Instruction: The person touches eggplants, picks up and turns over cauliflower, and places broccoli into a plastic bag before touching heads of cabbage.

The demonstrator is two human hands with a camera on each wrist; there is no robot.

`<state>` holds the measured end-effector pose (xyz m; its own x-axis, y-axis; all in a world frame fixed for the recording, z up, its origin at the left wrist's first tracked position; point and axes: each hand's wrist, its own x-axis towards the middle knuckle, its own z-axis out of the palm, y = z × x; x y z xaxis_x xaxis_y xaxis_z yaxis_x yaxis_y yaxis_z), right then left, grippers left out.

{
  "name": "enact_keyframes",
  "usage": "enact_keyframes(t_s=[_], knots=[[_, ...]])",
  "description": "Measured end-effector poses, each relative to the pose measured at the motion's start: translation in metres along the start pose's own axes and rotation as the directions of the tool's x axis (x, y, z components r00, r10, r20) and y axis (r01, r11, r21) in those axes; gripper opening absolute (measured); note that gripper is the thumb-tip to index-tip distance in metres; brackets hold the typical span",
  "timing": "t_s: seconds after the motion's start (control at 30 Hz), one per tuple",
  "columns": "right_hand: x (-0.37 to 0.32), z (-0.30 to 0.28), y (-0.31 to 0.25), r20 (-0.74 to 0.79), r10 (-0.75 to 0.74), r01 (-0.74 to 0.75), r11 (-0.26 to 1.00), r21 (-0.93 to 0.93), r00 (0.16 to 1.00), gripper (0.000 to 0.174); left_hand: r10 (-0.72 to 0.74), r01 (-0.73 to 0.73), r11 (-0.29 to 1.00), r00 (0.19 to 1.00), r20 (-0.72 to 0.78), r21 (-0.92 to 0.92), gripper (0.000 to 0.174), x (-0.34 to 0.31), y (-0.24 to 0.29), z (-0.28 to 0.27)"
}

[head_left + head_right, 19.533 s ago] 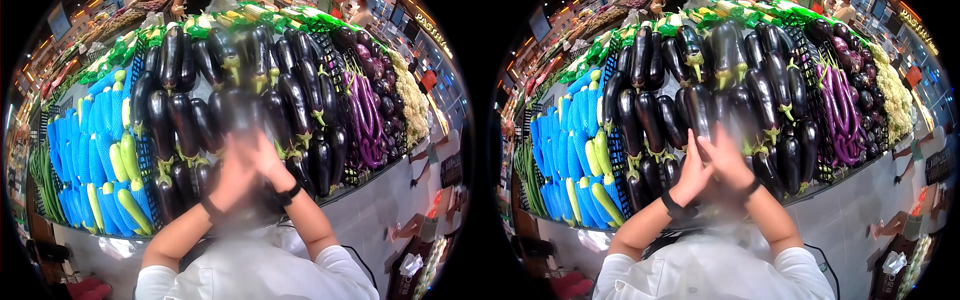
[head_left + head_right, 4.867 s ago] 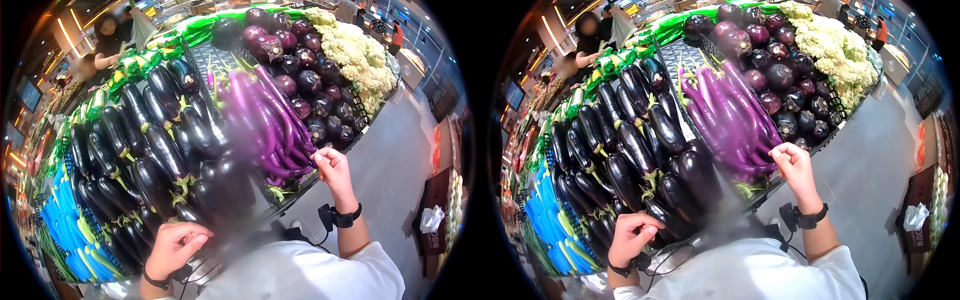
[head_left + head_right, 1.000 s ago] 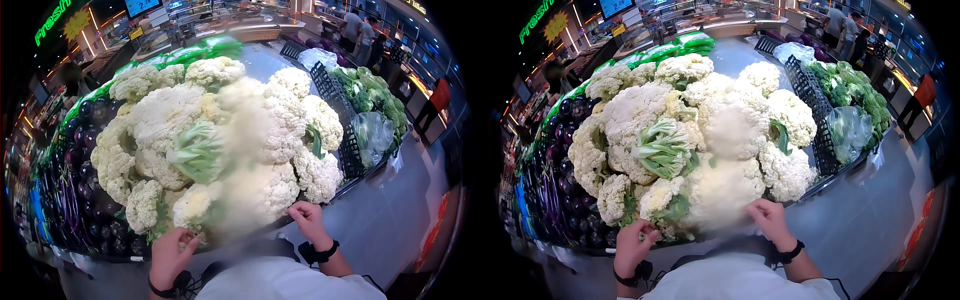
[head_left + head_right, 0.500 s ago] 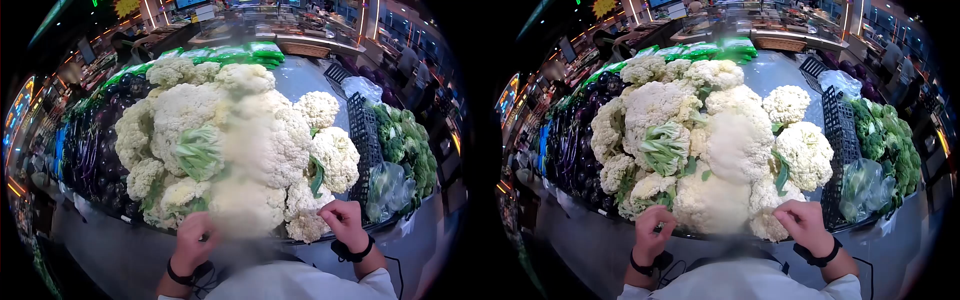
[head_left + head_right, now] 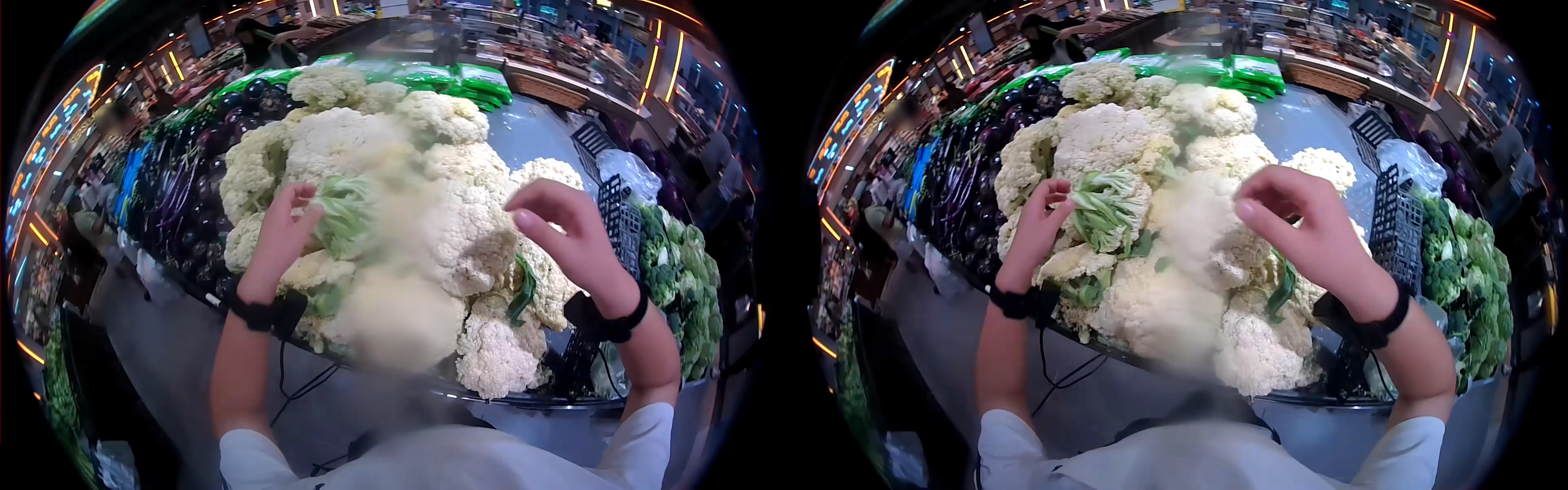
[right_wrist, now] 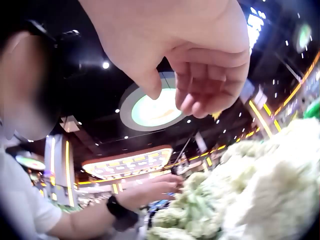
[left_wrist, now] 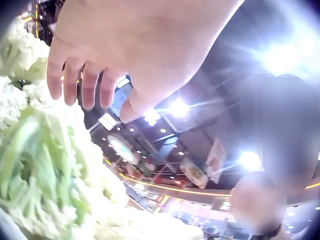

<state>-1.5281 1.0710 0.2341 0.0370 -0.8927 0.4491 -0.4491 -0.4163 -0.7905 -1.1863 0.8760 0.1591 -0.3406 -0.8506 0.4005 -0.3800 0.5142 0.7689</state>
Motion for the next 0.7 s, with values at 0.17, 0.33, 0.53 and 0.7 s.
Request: enact_keyframes(t_s=[0.17, 0.33, 0.53, 0.7], knots=[[0.115, 0.116, 0.048, 0.270, 0.072, -0.049, 0.995, -0.088, 0.960, 0.035, -0.298, 0.287, 0.954, 0.891, -0.343, -0.083, 0.051, 0.031, -0.079, 0.013], [0.177, 0.197, 0.121, 0.313, -0.060, 0.189, 0.896, -0.402, 0.948, 0.040, -0.640, 0.679, 0.685, 0.734, 0.227, -0.264, 0.056, 0.001, -0.028, 0.009], [0.163, 0.178, 0.074, 0.415, 0.045, 0.280, 0.671, -0.686, 0.909, 0.035, -0.342, 0.377, 0.914, 0.915, 0.216, -0.150, 0.063, -0.019, -0.032, 0.020], [0.152, 0.159, 0.063, 0.474, 0.041, 0.336, 0.650, -0.681, 0.880, 0.028, -0.395, 0.463, 0.849, 0.876, 0.279, -0.253, 0.062, -0.030, -0.041, 0.010]])
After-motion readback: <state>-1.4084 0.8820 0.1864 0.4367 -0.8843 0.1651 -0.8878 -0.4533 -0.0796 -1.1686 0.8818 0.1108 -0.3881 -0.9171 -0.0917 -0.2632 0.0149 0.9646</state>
